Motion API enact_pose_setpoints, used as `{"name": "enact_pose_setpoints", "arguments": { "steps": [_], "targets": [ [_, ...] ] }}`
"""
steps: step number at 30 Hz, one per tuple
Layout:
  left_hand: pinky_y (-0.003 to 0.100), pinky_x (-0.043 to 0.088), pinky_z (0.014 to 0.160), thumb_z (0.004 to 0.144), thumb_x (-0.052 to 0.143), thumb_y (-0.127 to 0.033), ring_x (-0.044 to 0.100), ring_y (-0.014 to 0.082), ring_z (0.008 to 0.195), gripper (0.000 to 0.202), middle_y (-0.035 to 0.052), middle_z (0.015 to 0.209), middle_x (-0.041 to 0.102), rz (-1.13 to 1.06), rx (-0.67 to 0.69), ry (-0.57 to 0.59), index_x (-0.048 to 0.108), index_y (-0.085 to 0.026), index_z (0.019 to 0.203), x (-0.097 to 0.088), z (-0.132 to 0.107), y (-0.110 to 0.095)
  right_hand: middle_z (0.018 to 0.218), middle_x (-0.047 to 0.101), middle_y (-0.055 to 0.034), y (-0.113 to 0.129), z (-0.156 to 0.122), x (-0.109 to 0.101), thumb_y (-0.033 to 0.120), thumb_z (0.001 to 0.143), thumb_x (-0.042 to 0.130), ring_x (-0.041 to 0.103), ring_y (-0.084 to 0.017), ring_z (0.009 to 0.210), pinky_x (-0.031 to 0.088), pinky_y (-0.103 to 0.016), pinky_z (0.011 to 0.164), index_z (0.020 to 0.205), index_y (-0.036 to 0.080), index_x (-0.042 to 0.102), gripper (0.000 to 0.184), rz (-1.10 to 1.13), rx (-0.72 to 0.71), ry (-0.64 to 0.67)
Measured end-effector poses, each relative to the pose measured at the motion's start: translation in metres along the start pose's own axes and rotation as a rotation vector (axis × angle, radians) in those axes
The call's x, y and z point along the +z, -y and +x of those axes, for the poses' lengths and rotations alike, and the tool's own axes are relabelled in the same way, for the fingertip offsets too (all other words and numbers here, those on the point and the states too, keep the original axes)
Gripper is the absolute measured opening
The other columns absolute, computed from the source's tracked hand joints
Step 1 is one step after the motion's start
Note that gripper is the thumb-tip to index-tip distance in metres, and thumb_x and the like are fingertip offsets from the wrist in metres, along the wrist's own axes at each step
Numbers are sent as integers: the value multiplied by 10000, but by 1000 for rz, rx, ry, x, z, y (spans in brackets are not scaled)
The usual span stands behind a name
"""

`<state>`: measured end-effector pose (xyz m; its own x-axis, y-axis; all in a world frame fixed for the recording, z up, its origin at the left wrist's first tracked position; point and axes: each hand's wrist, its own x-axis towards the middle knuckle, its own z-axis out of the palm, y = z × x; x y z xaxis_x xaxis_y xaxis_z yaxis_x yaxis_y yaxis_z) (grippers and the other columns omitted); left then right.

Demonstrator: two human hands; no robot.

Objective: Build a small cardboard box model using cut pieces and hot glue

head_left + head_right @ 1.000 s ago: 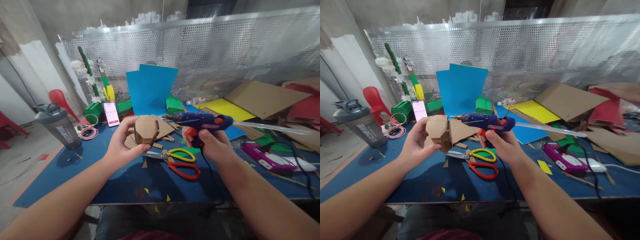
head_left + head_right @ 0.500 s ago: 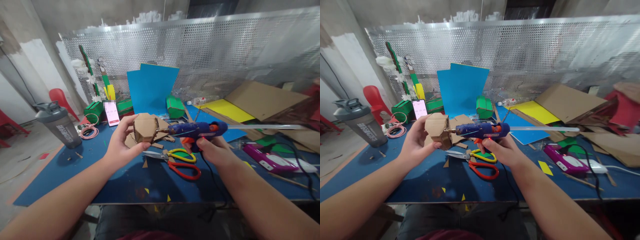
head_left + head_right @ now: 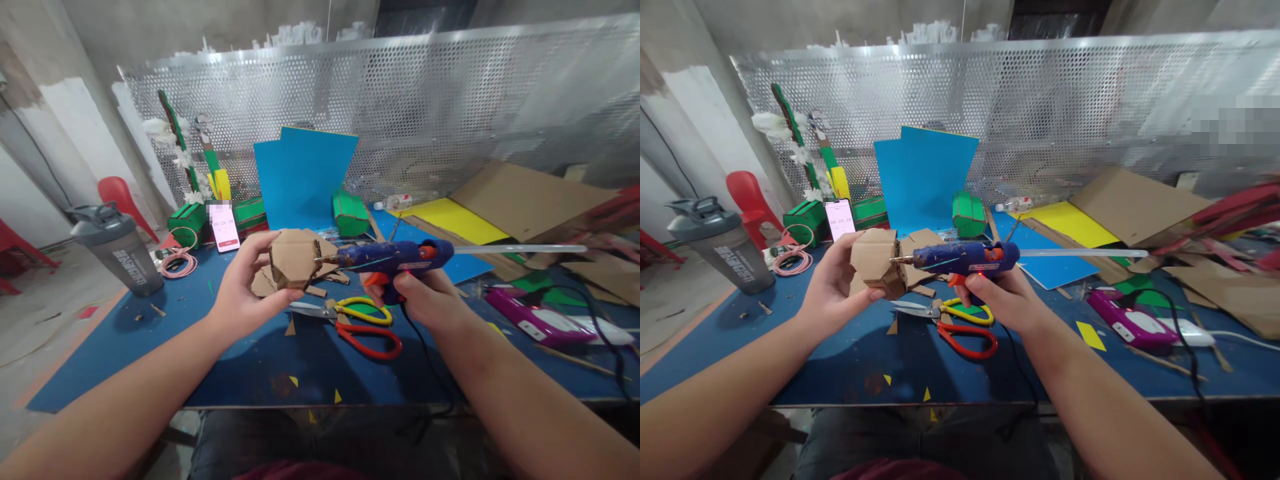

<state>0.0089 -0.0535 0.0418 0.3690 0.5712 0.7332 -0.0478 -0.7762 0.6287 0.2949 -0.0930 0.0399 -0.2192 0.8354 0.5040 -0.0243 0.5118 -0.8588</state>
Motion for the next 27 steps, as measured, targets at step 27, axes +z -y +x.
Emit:
{"name": "enact_pose_setpoints", "arguments": {
  "steps": [27],
  "targets": [
    [451,592,1082,864,887,-376,650,305,1317,689,113,1449,616,32,80,72,596,-362,1488,-2,2,-3,695,667,-32,-7,-2,-8,711,892,756,620,-208,621,524,-345,566,799,243,733,478,-180,-139,-88]
  ]
}}
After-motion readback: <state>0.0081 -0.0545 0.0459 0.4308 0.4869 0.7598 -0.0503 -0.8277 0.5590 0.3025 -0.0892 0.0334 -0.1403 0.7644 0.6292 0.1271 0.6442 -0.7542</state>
